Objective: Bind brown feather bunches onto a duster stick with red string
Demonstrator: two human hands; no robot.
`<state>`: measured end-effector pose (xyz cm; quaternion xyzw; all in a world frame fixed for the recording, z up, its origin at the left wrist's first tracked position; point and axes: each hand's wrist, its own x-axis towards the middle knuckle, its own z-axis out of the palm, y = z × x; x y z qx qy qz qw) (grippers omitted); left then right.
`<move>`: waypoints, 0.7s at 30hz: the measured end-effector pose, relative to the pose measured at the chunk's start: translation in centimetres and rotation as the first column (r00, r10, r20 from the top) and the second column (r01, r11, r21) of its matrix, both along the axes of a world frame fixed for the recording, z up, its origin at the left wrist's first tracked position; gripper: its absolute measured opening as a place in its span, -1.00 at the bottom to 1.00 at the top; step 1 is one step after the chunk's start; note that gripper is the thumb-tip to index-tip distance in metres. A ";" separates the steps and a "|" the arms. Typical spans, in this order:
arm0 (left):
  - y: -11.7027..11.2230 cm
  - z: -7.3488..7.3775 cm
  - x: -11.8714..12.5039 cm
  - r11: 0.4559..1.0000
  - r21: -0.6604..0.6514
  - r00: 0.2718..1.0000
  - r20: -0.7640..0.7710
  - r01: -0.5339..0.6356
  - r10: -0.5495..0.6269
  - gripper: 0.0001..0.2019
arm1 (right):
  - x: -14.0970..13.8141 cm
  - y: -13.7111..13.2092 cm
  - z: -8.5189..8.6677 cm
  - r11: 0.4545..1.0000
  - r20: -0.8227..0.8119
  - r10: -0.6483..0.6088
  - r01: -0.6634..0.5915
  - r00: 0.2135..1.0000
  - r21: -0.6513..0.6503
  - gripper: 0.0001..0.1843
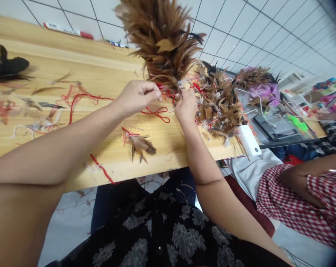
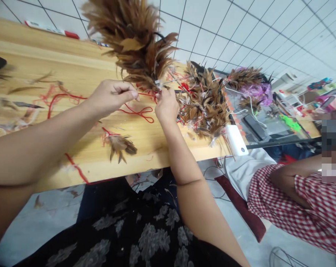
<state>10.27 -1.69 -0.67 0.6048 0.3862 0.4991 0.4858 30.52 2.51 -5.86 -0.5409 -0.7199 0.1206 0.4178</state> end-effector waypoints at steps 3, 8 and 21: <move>-0.2 0.3 -0.1 0.981 0.193 0.969 -0.236 -0.033 0.079 -0.84 | -0.1 -0.2 -0.4 0.997 0.065 0.022 -0.026 0.998 0.073 -0.46; -0.1 1.3 -0.8 0.943 0.315 0.881 -0.410 -0.107 0.237 -0.84 | 0.3 -0.2 -0.1 0.997 0.116 0.030 -0.038 0.993 0.060 -0.53; -1.0 1.7 0.0 0.869 0.465 0.802 -0.577 0.167 0.155 -0.85 | -1.6 -1.4 0.4 0.998 0.414 0.029 -0.053 0.910 0.047 -0.65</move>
